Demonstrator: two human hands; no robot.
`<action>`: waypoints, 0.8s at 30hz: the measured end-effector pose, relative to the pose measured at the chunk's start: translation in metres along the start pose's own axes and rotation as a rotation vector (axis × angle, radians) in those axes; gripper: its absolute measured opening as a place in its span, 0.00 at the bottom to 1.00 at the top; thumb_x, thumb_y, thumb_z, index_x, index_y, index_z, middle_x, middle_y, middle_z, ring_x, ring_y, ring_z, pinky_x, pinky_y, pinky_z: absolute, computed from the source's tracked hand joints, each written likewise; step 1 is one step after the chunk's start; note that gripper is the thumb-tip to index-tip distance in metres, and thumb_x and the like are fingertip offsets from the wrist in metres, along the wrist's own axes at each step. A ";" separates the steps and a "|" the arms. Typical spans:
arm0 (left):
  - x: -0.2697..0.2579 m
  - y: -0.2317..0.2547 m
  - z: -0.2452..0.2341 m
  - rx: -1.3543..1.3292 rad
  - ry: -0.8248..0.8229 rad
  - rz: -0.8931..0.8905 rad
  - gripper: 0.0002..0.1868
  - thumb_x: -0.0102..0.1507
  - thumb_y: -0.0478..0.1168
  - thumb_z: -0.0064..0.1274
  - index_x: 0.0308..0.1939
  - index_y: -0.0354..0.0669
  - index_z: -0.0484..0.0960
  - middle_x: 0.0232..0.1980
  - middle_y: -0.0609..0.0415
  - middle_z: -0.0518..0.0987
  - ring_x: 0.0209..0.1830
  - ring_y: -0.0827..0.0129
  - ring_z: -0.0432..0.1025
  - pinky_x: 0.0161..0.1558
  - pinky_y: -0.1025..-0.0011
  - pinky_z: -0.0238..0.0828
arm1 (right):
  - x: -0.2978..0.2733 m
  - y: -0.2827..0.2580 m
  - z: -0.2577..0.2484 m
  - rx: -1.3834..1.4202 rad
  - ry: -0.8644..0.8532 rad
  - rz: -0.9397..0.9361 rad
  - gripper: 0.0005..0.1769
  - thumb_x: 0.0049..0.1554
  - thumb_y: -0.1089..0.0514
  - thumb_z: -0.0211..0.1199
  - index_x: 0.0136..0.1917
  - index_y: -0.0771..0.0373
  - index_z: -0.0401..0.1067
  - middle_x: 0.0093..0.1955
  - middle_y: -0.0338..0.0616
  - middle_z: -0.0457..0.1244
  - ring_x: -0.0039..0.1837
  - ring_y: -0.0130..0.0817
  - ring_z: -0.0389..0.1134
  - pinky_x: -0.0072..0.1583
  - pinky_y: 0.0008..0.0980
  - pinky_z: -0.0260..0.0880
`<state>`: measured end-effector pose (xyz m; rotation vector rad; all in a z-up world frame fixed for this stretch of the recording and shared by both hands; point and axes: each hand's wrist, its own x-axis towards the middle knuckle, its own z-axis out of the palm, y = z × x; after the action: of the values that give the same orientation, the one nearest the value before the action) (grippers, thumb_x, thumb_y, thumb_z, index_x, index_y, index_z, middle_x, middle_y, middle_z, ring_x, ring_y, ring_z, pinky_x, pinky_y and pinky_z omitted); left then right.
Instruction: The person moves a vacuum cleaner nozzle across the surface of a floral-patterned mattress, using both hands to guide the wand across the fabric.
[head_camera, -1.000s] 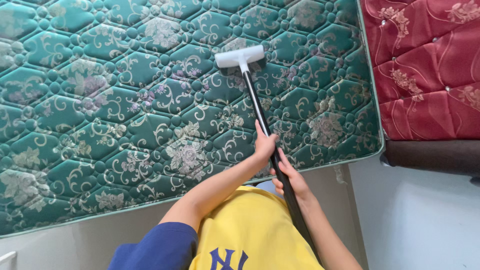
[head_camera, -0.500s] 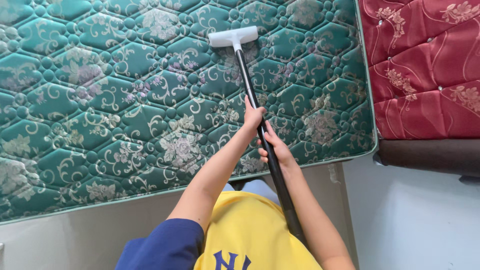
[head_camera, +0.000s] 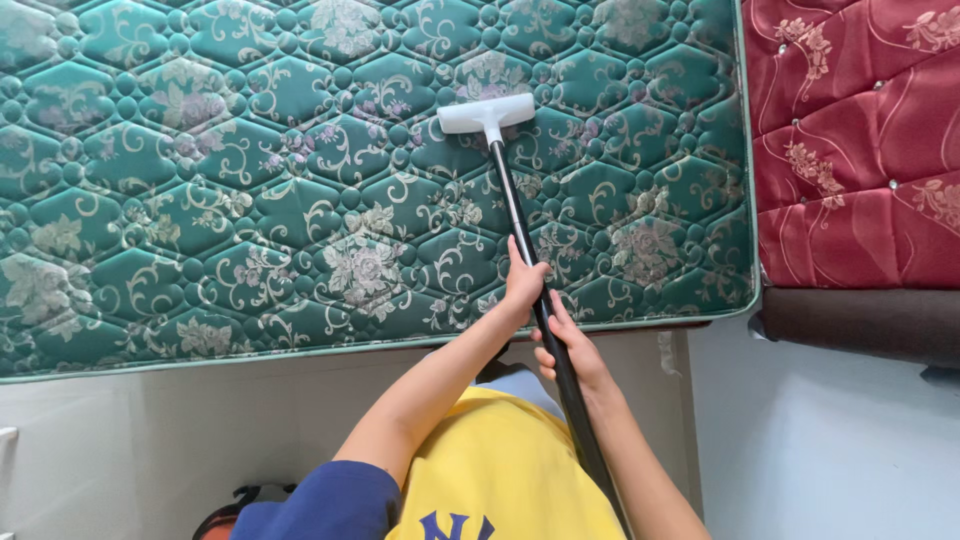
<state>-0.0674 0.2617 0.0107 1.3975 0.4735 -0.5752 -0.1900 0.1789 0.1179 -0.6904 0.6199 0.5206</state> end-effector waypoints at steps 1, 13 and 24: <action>0.004 -0.003 0.001 0.009 0.006 0.004 0.56 0.55 0.36 0.54 0.83 0.57 0.40 0.54 0.43 0.77 0.45 0.59 0.74 0.47 0.63 0.72 | 0.003 0.000 -0.003 -0.006 0.002 -0.006 0.39 0.67 0.50 0.47 0.85 0.30 0.36 0.45 0.42 0.60 0.32 0.28 0.58 0.31 0.26 0.61; 0.082 0.029 -0.027 0.065 0.011 -0.003 0.57 0.55 0.36 0.55 0.82 0.60 0.38 0.57 0.41 0.77 0.45 0.57 0.75 0.44 0.60 0.75 | 0.084 -0.008 0.013 -0.091 -0.017 -0.070 0.38 0.67 0.50 0.47 0.85 0.30 0.37 0.44 0.41 0.60 0.32 0.28 0.60 0.30 0.27 0.62; -0.002 0.005 -0.070 0.059 -0.063 -0.036 0.57 0.54 0.37 0.55 0.83 0.58 0.39 0.51 0.43 0.77 0.41 0.59 0.74 0.44 0.63 0.73 | 0.017 0.056 0.052 -0.021 0.076 -0.037 0.38 0.66 0.50 0.47 0.84 0.30 0.38 0.43 0.42 0.59 0.30 0.28 0.57 0.29 0.27 0.59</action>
<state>-0.0641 0.3315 0.0079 1.4253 0.4348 -0.6646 -0.1947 0.2569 0.1151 -0.7430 0.6722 0.4685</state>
